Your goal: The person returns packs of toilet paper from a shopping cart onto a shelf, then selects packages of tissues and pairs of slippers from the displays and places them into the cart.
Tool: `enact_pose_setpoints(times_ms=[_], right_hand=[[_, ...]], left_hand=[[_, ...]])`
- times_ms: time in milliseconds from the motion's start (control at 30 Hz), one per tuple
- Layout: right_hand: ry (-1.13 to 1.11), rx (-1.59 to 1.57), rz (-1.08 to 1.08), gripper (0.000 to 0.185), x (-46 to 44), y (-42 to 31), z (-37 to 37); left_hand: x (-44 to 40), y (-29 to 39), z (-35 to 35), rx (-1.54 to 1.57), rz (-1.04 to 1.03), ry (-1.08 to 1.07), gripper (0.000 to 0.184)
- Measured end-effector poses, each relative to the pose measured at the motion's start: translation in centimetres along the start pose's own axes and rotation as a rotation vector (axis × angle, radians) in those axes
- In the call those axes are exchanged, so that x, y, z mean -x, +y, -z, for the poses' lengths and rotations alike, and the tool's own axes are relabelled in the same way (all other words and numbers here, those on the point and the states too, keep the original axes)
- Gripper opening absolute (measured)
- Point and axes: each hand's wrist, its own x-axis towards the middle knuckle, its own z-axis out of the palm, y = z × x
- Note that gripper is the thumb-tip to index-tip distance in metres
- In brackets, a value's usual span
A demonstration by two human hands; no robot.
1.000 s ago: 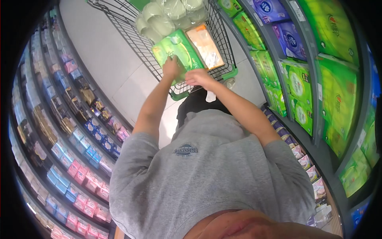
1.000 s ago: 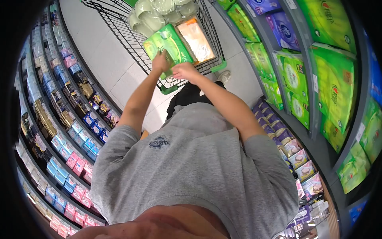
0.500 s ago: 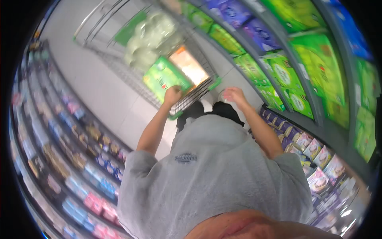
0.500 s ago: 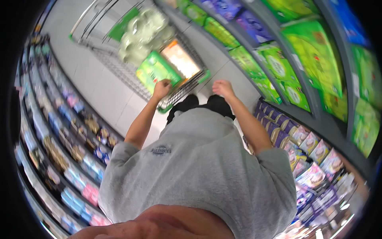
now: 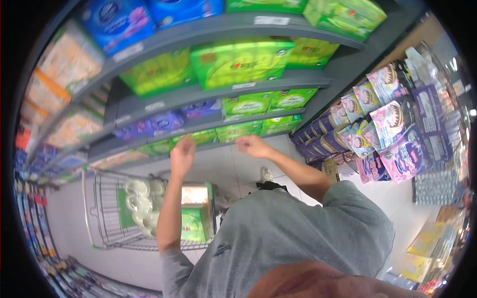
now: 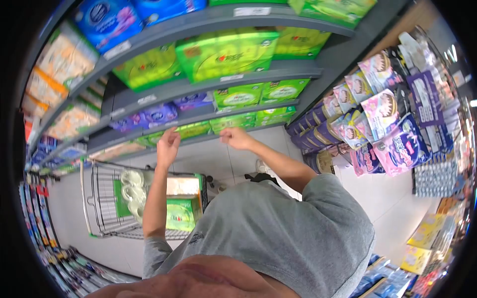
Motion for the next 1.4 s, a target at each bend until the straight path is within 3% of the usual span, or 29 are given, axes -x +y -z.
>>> enact_pose_setpoints(times_ms=[67, 233, 333, 400, 600, 733, 800, 900, 1167, 1267, 1333, 1367, 1400], right_hand=[[0.167, -0.007, 0.0, 0.034, 0.8, -4.7, 6.9], [0.617, -0.203, 0.271, 0.041, 2.8, -7.7, 23.2], [0.992, -0.016, 0.416, 0.048, 3.1, -8.1, 33.6], [1.221, 0.107, 0.538, 0.051, 3.3, -9.5, 39.9], [1.536, 0.266, 0.389, 0.073, 3.7, -13.0, 52.6], [1.551, 0.176, 0.402, 0.069, 1.5, -12.2, 57.1], [1.329, -0.022, 0.41, 0.06, 1.4, -12.8, 57.3], [1.307, -0.058, 0.394, 0.051, 0.9, -13.1, 57.1], [1.298, -0.164, 0.46, 0.039, 0.2, -13.6, 57.0], [1.219, -0.234, 0.515, 0.044, 0.5, -13.8, 56.4], [1.42, -0.291, 0.536, 0.053, -0.3, -13.3, 56.6], [1.419, -0.278, 0.549, 0.057, 0.0, -13.5, 56.4], [1.418, -0.279, 0.539, 0.057, 0.9, -14.3, 55.5]], left_hand=[[-3.9, 6.1, -1.6, 0.037, -0.237, -0.013, 0.038], [-11.5, 22.6, -6.1, -0.015, -0.626, 0.009, 0.044], [-15.3, 31.3, -8.8, 0.049, -0.871, 0.065, 0.048], [-17.6, 36.0, -10.8, 0.054, -0.952, 0.105, 0.053], [-25.5, 44.1, -18.2, 0.083, -0.776, 0.075, 0.078], [-29.3, 45.8, -22.2, 0.043, -0.535, 0.092, 0.089], [-29.9, 46.3, -23.1, 0.235, -0.414, -0.146, 0.079], [-30.2, 46.7, -23.9, 0.133, -0.35, -0.068, 0.067], [-31.1, 47.5, -24.4, 0.15, -0.402, -0.07, 0.059], [-30.6, 47.3, -24.3, 0.132, -0.434, -0.003, 0.062], [-28.6, 48.2, -23.2, 0.007, -0.456, 0.046, 0.081], [-27.5, 48.5, -22.7, 0.005, -0.452, 0.042, 0.081], [-26.4, 48.6, -22.2, 0.091, -0.561, 0.068, 0.07]])
